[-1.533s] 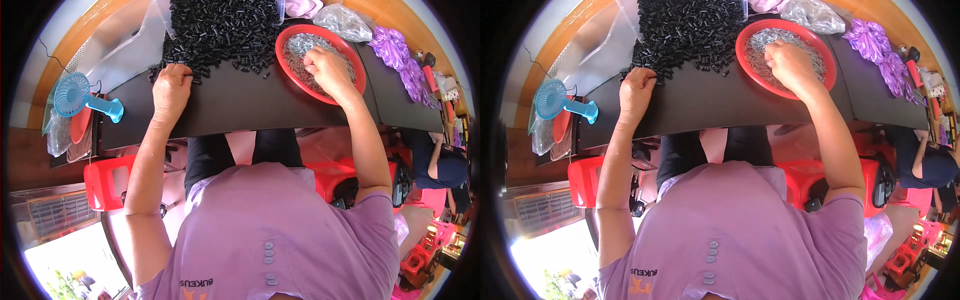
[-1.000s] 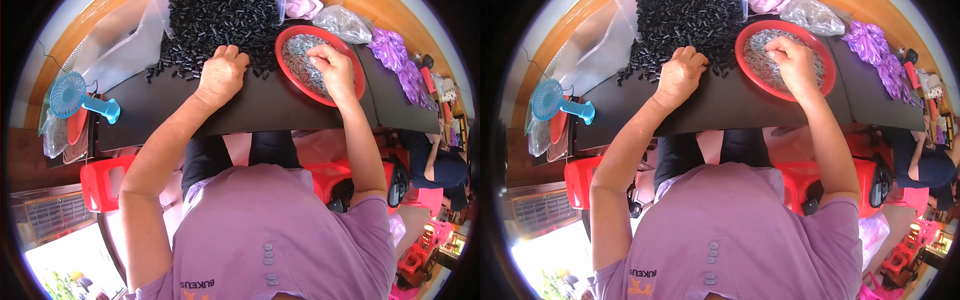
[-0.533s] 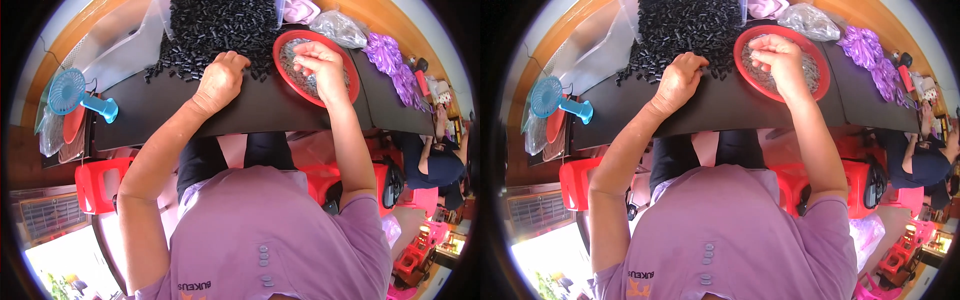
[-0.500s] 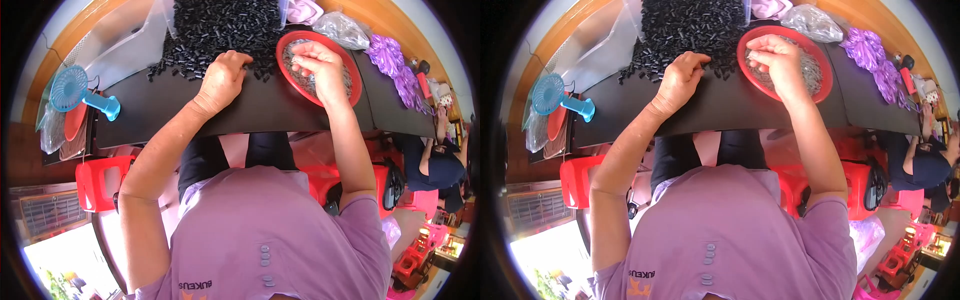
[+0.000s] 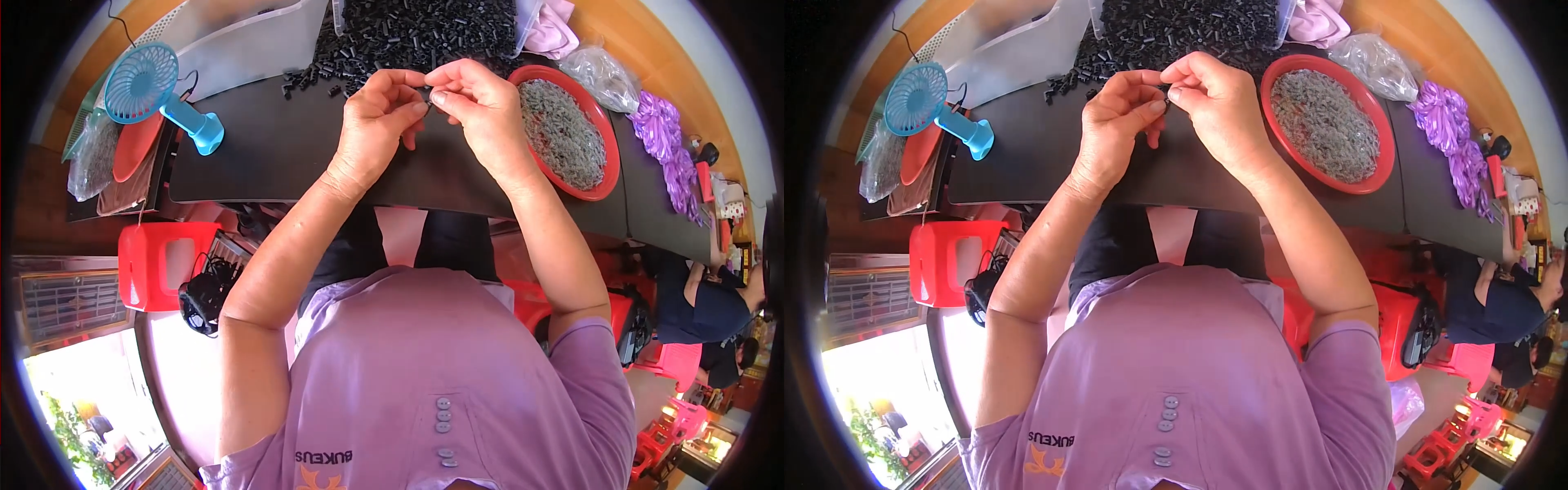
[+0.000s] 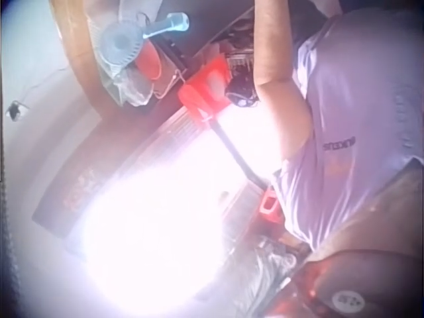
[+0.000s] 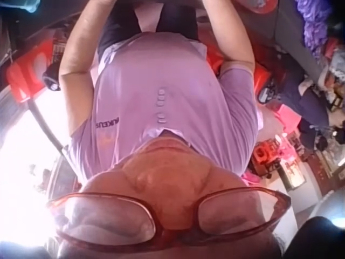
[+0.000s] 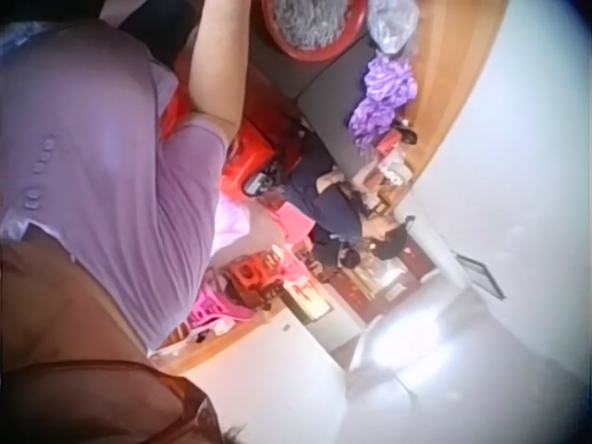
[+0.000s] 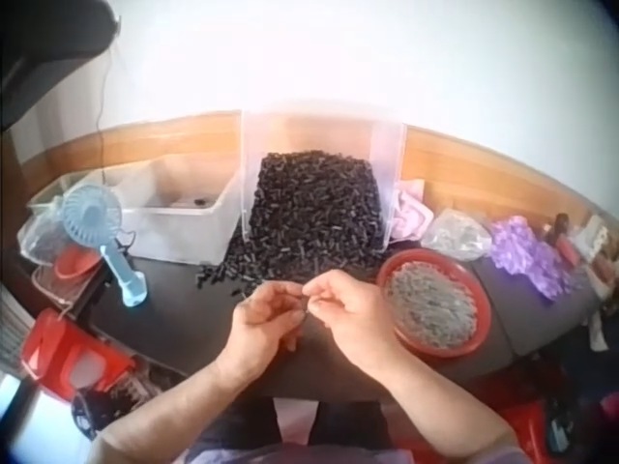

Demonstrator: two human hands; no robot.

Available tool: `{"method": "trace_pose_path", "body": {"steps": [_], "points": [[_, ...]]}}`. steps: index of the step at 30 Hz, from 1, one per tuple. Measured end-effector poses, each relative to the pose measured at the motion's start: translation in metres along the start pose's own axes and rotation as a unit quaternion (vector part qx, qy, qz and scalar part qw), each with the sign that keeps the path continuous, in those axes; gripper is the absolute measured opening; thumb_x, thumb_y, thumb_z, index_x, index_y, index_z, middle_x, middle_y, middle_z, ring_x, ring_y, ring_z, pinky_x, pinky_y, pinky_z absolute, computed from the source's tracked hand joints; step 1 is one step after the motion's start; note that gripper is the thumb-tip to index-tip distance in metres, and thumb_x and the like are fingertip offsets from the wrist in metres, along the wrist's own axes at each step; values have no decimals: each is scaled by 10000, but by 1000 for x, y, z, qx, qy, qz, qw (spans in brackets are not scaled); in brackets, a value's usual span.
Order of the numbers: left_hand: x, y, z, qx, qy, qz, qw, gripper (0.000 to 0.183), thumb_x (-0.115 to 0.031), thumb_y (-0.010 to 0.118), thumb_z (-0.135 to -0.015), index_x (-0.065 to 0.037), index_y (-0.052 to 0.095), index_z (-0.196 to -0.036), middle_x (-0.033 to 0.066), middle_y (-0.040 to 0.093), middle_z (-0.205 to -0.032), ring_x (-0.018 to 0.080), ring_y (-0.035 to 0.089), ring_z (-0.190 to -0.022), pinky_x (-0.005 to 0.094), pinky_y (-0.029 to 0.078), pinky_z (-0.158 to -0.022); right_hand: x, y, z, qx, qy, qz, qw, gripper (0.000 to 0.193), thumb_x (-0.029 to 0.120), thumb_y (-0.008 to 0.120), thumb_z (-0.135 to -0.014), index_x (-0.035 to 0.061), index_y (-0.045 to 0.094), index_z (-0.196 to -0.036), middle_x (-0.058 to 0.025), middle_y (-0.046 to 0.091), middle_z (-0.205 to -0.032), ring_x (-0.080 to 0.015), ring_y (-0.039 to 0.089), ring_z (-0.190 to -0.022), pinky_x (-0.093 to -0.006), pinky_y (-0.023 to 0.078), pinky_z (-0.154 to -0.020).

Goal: The person assembles small components by taking black plastic pieces from the table and metal springs from a red dish, then inserting each spring into a plastic piece by hand.

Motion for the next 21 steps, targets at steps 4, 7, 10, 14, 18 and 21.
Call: {"method": "trace_pose_path", "body": {"steps": [4,7,10,14,18,21], "points": [[0,-1,0,0,15,16,1000,291,54,613,-892,-2,555,-1171,40,609,-858,93,585,-683,216,489,-521,2,0,-1,0,12,1,1000,114,-19,641,-853,8,673,-959,-31,671,-803,-82,610,-750,-237,502,-686],[0,-2,1,0,18,23,1000,300,56,618,-888,-3,551,-1174,42,608,-855,95,584,-679,218,491,-519,4,-1,-1,-6,27,-9,1000,121,-22,645,-848,14,677,-959,-28,671,-804,-81,610,-743,-234,502,-675],[-1,-1,1,0,19,35,999,302,59,619,-886,0,546,-1173,44,607,-849,97,584,-675,221,494,-515,5,0,-2,5,7,10,1000,123,-30,643,-842,12,678,-952,-35,680,-802,-87,625,-747,-241,507,-664],[0,-1,1,-1,19,40,999,298,63,619,-883,6,543,-1166,48,608,-844,101,586,-674,224,496,-511,7,4,-1,5,-35,49,998,126,-45,637,-837,10,679,-943,-55,700,-807,-102,655,-762,-245,515,-667],[-3,-3,4,-14,4,64,998,290,64,622,-879,15,548,-1155,57,620,-845,115,597,-679,234,506,-514,13,10,6,-1,-85,119,989,200,-65,643,-819,32,678,-990,-75,699,-833,-146,676,-770,-256,532,-682],[-2,-6,3,-29,-6,88,996,294,58,632,-874,22,551,-1155,66,633,-855,130,607,-683,251,516,-521,9,14,14,-13,-161,120,980,320,-73,663,-788,62,661,-1078,-83,680,-907,-183,681,-798,-278,545,-682]]}}
Point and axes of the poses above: each hand's wrist, its own z-axis away from the middle knuckle, its own y-axis out of the palm, x = y × z, the point moved 3 cm from there along -z, towards the middle knuckle
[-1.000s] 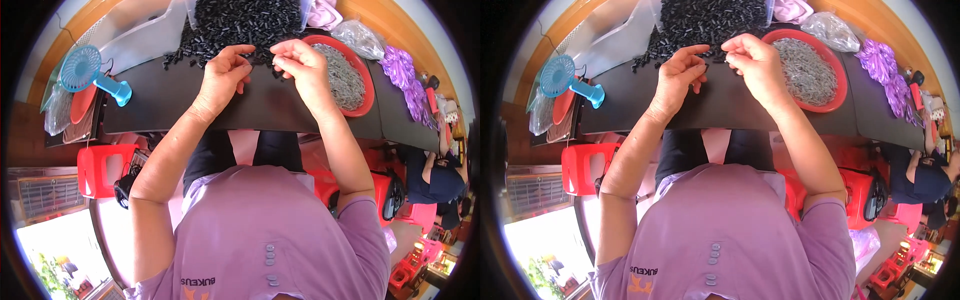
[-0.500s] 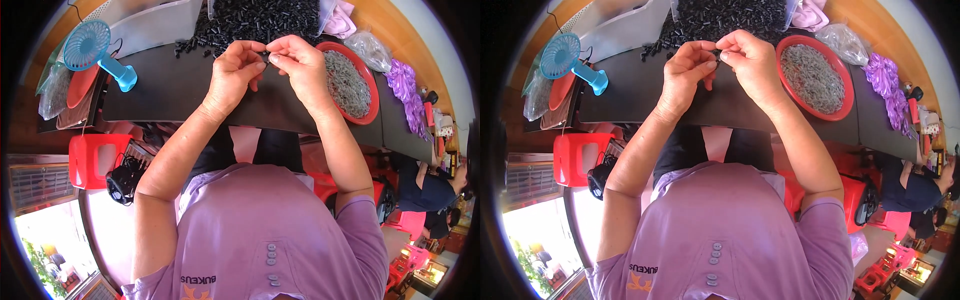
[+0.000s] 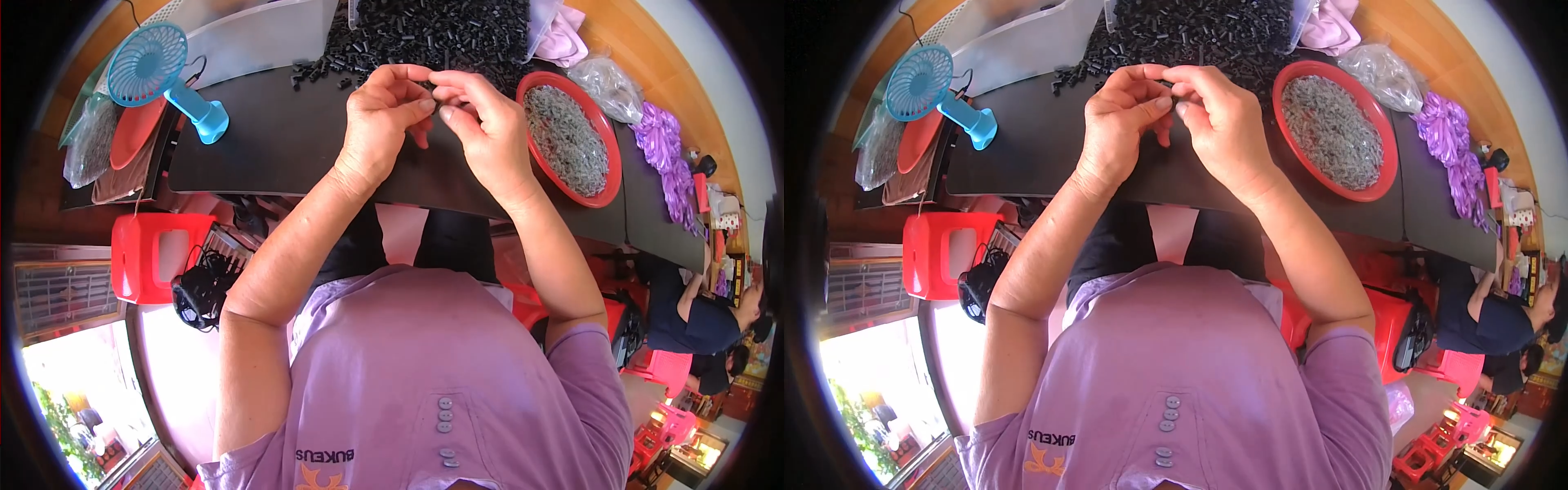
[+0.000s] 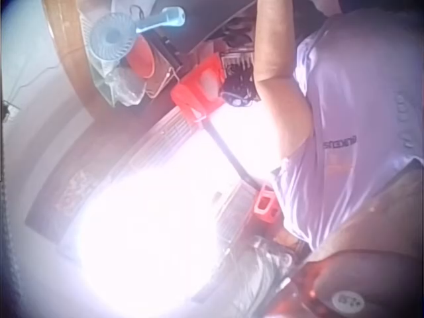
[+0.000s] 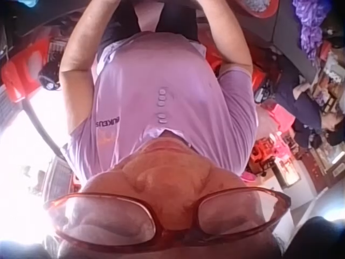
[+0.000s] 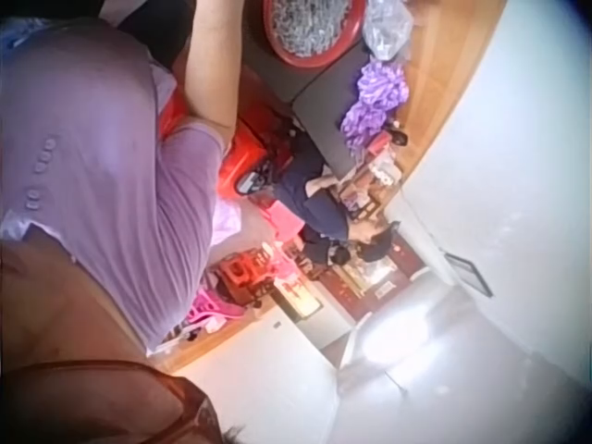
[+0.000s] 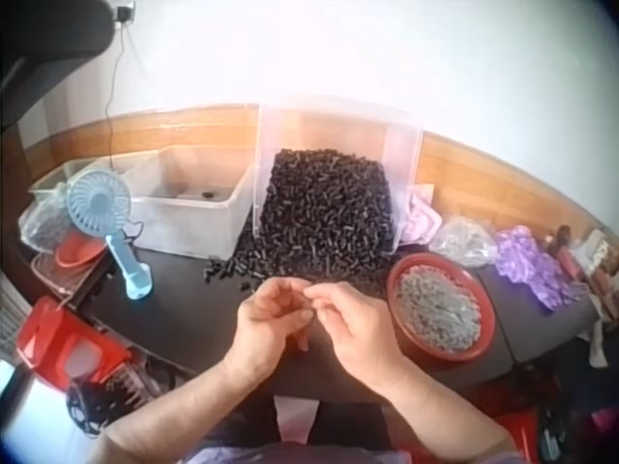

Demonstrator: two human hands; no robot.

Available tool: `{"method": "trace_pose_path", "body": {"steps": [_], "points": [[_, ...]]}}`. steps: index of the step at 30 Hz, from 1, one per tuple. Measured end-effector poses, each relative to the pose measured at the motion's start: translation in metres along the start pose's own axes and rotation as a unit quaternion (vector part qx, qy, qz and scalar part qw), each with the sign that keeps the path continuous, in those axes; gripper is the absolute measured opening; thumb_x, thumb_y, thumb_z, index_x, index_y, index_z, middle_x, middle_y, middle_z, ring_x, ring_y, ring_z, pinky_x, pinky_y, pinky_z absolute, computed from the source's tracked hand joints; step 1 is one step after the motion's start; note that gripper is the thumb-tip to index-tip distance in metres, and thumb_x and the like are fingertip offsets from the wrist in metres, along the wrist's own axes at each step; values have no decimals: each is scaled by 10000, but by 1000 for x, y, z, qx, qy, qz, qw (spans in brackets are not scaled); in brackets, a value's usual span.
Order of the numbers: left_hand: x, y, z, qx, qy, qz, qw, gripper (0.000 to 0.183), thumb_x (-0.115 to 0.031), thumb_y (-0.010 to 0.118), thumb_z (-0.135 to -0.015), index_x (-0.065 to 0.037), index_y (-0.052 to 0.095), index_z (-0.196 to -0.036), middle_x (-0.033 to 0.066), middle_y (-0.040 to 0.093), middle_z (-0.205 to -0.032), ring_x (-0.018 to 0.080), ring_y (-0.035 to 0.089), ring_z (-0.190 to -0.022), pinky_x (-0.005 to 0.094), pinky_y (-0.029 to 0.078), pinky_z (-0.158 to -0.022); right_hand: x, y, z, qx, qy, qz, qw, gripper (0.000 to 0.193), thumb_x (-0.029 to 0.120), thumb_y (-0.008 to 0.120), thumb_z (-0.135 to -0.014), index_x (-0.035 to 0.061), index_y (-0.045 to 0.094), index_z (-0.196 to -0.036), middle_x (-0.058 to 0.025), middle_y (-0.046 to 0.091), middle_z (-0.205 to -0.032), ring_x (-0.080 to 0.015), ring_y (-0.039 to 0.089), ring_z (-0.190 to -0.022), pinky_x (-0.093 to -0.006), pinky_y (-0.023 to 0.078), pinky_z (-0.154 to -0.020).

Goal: The person assembles small components by taking black plastic pieces from the table and metal springs from a red dish, then inserting each spring into a plastic piece by hand.

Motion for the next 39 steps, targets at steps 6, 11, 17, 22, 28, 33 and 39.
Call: {"method": "trace_pose_path", "body": {"steps": [6,11,17,22,28,33,39], "points": [[3,-3,-2,7,-14,38,999,294,47,637,-878,22,564,-1162,84,650,-909,159,629,-734,282,533,-565,-10,1,10,-15,-83,122,989,334,28,741,-692,77,612,-996,-76,598,-873,-282,636,-774,-367,518,-645],[3,-2,-4,43,-75,71,994,190,-44,679,-893,51,635,-1052,114,689,-906,172,661,-743,272,535,-595,-12,3,8,-54,-142,163,975,268,55,735,-690,87,614,-926,-61,566,-798,-274,602,-701,-388,487,-594],[2,-3,0,91,-129,-14,987,146,-73,665,-908,51,665,-986,93,674,-822,163,643,-703,269,506,-575,-12,-6,15,-25,-87,104,990,231,45,748,-703,77,658,-912,-57,595,-806,-254,633,-731,-346,513,-634],[0,-2,21,81,-107,-137,981,122,-28,684,-865,44,698,-963,43,627,-747,91,559,-635,223,448,-543,-32,-80,8,-56,38,100,993,147,25,762,-773,17,693,-903,-66,656,-812,-160,675,-739,-280,536,-674],[-1,-4,30,69,-102,-127,984,130,-40,648,-892,24,706,-989,17,594,-741,72,517,-639,210,412,-540,-38,-85,6,43,-64,380,922,119,110,744,-732,132,696,-839,-33,600,-816,-262,607,-832,-405,490,-741],[0,-7,30,73,-101,-107,986,122,-43,668,-874,14,721,-967,19,626,-765,58,521,-646,206,425,-537,-38,-65,7,104,-93,437,888,124,112,741,-727,129,703,-843,-21,594,-892,-249,574,-943,-414,421,-833],[1,-9,31,74,-102,-87,988,124,-27,678,-858,21,719,-965,24,630,-765,70,543,-656,208,432,-531,-51,-47,1,123,-78,462,875,146,97,734,-717,132,709,-856,-29,597,-897,-249,574,-932,-410,405,-813]]}}
Point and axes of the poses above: each hand's wrist, its own z-axis away from the middle knuckle, its own y-axis out of the palm, x = y × z, the point moved 3 cm from there along -z, towards the middle knuckle
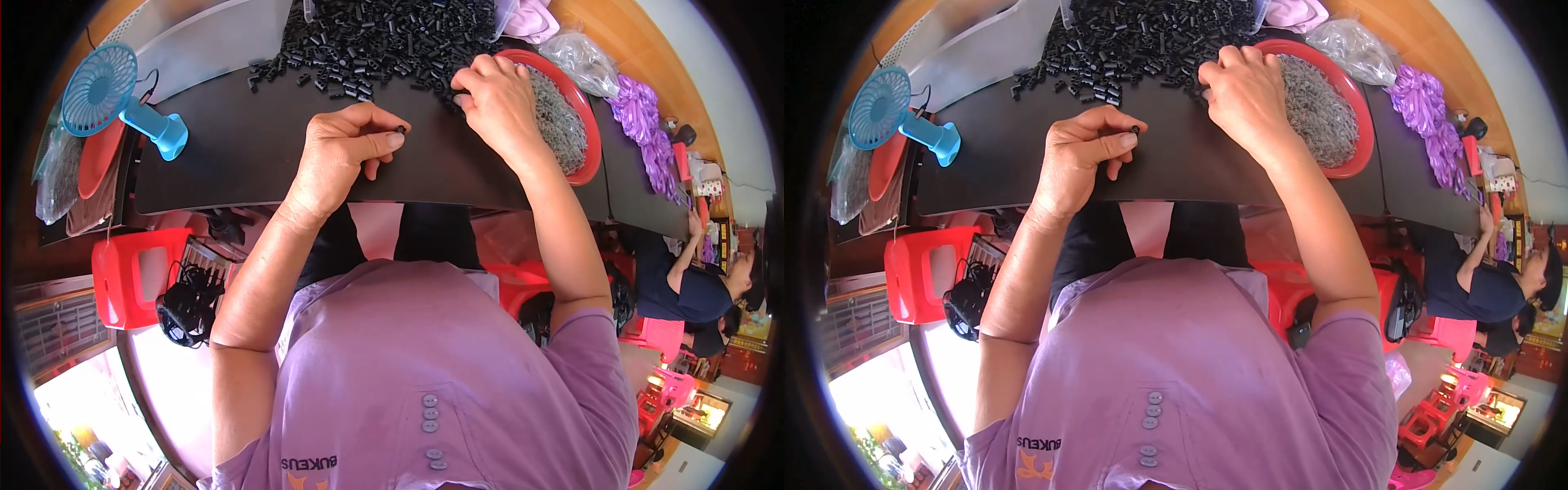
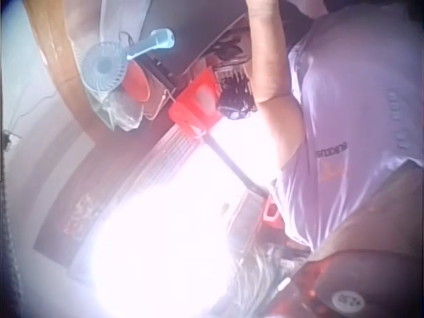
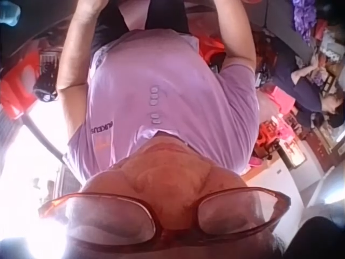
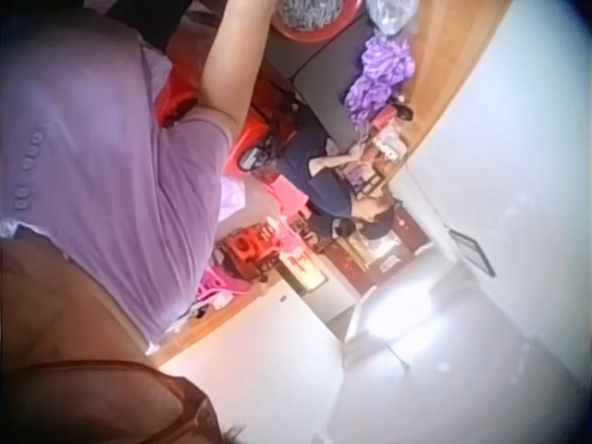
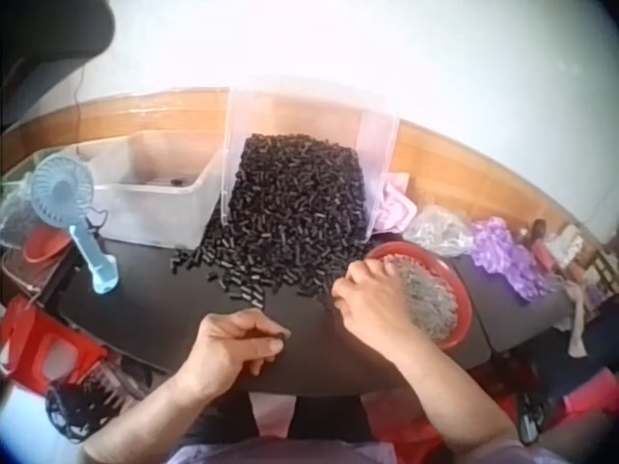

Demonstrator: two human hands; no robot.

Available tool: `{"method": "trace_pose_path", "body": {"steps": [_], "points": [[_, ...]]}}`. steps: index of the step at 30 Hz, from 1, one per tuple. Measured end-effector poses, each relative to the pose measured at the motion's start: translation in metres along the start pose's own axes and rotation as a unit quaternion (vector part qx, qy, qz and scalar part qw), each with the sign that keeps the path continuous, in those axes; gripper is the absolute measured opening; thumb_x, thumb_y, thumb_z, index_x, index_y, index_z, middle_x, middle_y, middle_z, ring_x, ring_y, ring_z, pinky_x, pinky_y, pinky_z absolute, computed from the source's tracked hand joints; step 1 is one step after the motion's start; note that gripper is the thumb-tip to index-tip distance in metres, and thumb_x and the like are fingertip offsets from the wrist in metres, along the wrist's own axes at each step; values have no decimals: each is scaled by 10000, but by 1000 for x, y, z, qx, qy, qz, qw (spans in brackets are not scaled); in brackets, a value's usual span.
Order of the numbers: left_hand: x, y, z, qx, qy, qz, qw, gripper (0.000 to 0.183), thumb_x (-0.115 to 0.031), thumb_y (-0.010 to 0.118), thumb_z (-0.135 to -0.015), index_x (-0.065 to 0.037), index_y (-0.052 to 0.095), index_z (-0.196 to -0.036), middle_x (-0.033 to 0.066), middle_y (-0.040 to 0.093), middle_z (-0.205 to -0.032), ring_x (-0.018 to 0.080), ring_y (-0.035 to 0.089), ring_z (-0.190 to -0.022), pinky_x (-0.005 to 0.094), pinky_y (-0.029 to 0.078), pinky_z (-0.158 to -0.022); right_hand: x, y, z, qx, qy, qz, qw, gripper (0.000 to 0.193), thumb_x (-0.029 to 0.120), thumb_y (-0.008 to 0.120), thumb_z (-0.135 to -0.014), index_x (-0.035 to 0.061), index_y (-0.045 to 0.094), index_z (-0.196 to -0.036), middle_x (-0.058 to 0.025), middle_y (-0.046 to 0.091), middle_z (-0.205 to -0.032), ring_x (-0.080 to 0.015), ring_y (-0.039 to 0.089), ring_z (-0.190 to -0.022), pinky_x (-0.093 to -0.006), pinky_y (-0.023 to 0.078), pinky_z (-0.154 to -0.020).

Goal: The person assembles small components by taking black plastic pieces from the table and metal springs from a red dish, then inserting each spring into a plastic piece by hand.

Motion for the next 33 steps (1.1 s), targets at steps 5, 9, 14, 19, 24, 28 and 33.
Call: {"method": "trace_pose_path", "body": {"steps": [5,9,14,19,24,28,33], "points": [[1,0,2,-5,-2,8,1000,126,-32,672,-866,23,716,-970,26,631,-764,71,556,-662,207,437,-526,6,-5,-19,-34,-11,-35,999,134,125,736,-734,142,710,-865,-21,605,-905,-245,575,-956,-403,407,-815],[1,1,3,-7,7,1,1000,118,-49,660,-880,21,710,-961,19,622,-749,63,544,-648,207,430,-529,-4,11,-17,9,1,-17,1000,140,153,751,-743,161,712,-876,-17,605,-908,-245,575,-971,-402,415,-825],[1,1,4,6,16,-29,999,109,-49,657,-874,1,712,-954,9,611,-746,49,506,-621,205,407,-524,-19,7,-12,-35,24,-45,998,127,167,737,-774,180,718,-899,18,603,-901,-226,577,-982,-399,414,-845],[0,4,5,17,46,-101,994,121,-8,640,-873,-1,713,-970,2,593,-773,49,496,-631,191,394,-551,-27,-5,-3,-12,32,-41,999,123,140,729,-768,178,720,-885,13,603,-892,-224,577,-974,-401,418,-832],[-2,5,5,15,31,-101,994,125,0,635,-869,-1,713,-967,-3,586,-769,47,484,-613,188,384,-552,-26,-11,2,14,8,-50,999,118,130,729,-760,173,722,-870,10,604,-892,-216,577,-965,-396,412,-832],[0,4,5,10,17,-100,995,130,0,631,-873,-2,709,-978,1,589,-770,45,481,-610,185,381,-558,-13,-11,6,33,-27,-46,998,88,137,720,-771,161,720,-856,12,612,-896,-212,573,-949,-387,412,-823],[0,4,5,13,20,-99,995,133,-2,628,-880,-1,704,-988,4,593,-771,46,482,-612,186,383,-561,-6,-7,4,21,-27,-45,998,100,136,728,-760,140,710,-858,6,610,-911,-215,567,-959,-381,410,-822]]}}
Point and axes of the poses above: each hand's wrist, its own z-axis away from the middle knuckle, its own y-axis out of the palm, x = y × z, the point moved 3 cm from there along -z, towards the middle knuckle
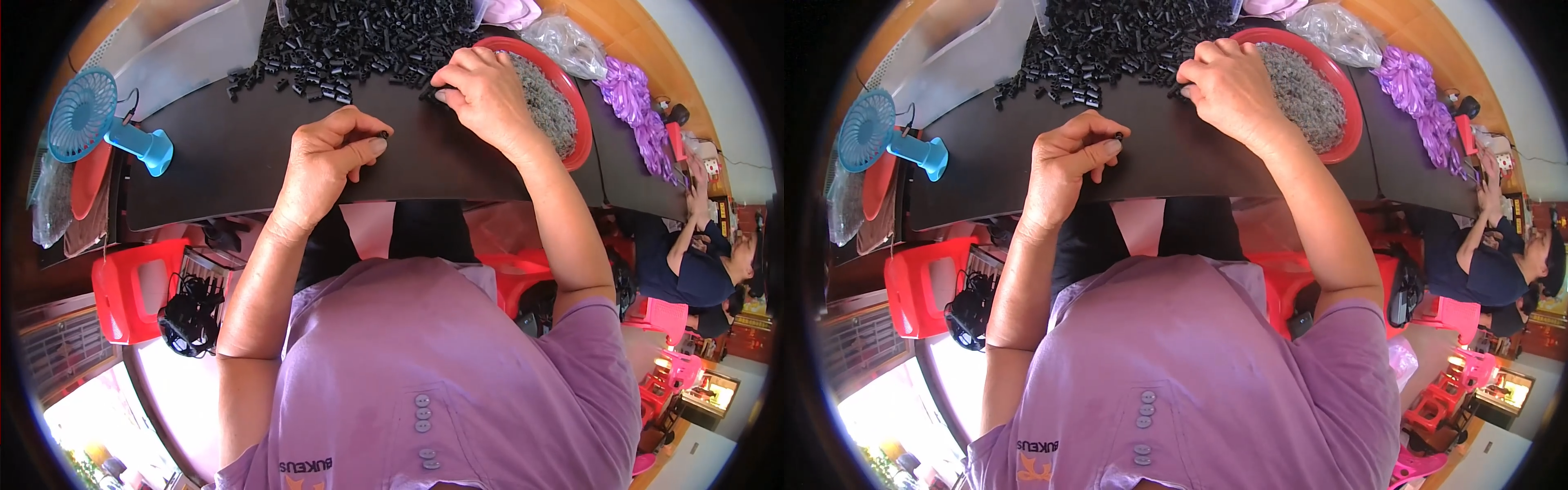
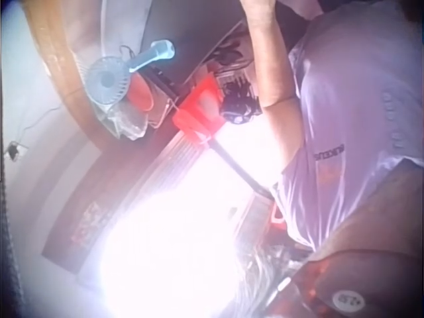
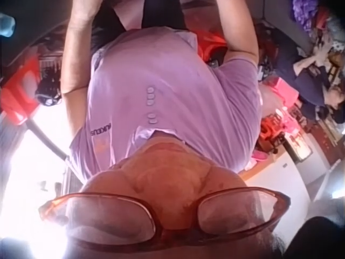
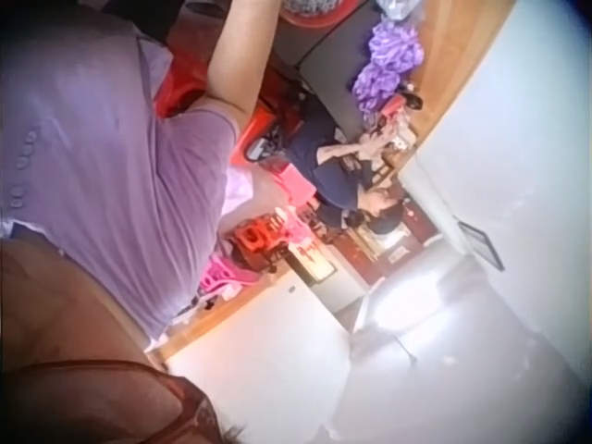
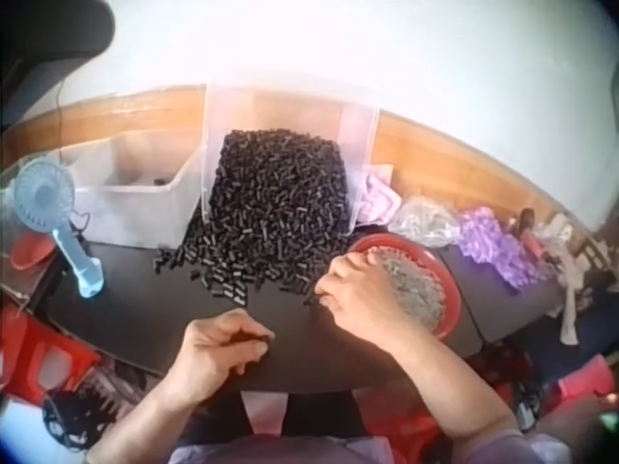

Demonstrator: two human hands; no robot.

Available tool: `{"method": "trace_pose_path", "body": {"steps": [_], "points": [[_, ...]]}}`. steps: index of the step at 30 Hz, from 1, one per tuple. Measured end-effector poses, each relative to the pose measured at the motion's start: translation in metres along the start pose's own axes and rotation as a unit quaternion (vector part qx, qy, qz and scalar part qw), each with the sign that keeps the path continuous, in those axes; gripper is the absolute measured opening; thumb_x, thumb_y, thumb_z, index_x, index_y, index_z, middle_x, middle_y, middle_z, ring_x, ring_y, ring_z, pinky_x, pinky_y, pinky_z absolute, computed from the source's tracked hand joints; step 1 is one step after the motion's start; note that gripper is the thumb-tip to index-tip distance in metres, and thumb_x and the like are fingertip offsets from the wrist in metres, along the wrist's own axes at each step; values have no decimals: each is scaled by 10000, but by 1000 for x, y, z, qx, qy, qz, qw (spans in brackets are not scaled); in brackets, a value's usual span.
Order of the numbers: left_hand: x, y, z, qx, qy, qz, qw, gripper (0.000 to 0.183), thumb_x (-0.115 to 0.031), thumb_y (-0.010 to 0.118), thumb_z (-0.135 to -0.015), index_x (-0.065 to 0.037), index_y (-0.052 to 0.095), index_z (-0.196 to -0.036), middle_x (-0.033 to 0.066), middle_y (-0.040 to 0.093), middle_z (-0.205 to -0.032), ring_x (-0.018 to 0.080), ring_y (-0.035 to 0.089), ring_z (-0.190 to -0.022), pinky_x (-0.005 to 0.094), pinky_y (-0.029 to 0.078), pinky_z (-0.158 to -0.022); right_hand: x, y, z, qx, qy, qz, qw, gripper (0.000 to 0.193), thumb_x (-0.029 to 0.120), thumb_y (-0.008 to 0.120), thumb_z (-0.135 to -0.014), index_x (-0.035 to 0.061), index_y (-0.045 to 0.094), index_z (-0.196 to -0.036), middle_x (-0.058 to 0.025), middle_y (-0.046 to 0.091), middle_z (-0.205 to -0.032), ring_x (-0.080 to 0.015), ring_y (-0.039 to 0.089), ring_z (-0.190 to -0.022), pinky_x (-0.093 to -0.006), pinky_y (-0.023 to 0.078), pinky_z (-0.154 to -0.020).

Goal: The person assembles small components by taking black plastic pieces from the table and metal springs from a red dish, then inserting each spring into a plastic piece by hand.

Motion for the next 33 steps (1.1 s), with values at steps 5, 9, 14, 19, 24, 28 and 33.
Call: {"method": "trace_pose_path", "body": {"steps": [5,9,14,19,24,28,33], "points": [[1,0,-1,-21,21,27,999,106,-29,670,-852,-21,718,-946,-22,586,-697,26,447,-563,188,379,-513,8,12,-4,28,-2,30,999,101,169,731,-771,140,725,-867,-14,632,-952,-224,567,-989,-401,409,-824],[-2,1,0,-3,-2,2,1000,129,-12,632,-884,2,705,-988,9,601,-768,42,491,-624,190,385,-552,10,13,-4,35,3,25,999,103,159,709,-784,127,719,-881,-29,631,-959,-234,565,-998,-401,405,-835],[-1,-1,1,-8,-8,1,1000,126,-17,628,-891,12,702,-988,18,611,-784,47,517,-649,191,396,-546,13,18,-8,39,-11,38,998,83,112,669,-804,113,692,-883,-39,630,-957,-238,563,-1000,-394,405,-833],[2,-2,-2,-25,-2,84,996,144,-40,623,-920,40,679,-1025,42,632,-813,87,588,-696,208,449,-555,24,-3,-12,-66,-8,-108,992,67,68,648,-815,65,620,-876,-64,640,-923,-281,598,-930,-425,429,-800],[6,-7,-4,-48,-6,135,990,159,-54,622,-936,51,669,-1046,69,652,-836,118,617,-705,223,469,-554,53,-8,-14,-5,140,-498,856,83,35,664,-871,-11,636,-933,-45,645,-856,-121,612,-808,-259,485,-735],[6,-9,-6,-55,-7,182,982,161,-51,626,-934,55,666,-1049,91,662,-844,137,629,-700,239,486,-549,61,-13,-24,-52,82,-481,871,67,-1,645,-871,-12,652,-937,-46,645,-856,-126,613,-791,-263,487,-728],[10,-10,-7,-72,-4,210,975,143,-38,642,-922,51,663,-1032,111,673,-855,156,640,-692,253,496,-529,71,-12,-32,-76,30,-430,899,83,-35,632,-854,1,667,-920,-77,646,-868,-185,638,-791,-302,499,-685]]}}
Point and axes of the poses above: each hand's wrist, its own z-axis away from the middle knuckle, its own y-axis out of the palm, x = y × z, the point moved 3 cm from there along -z, towards the middle knuckle
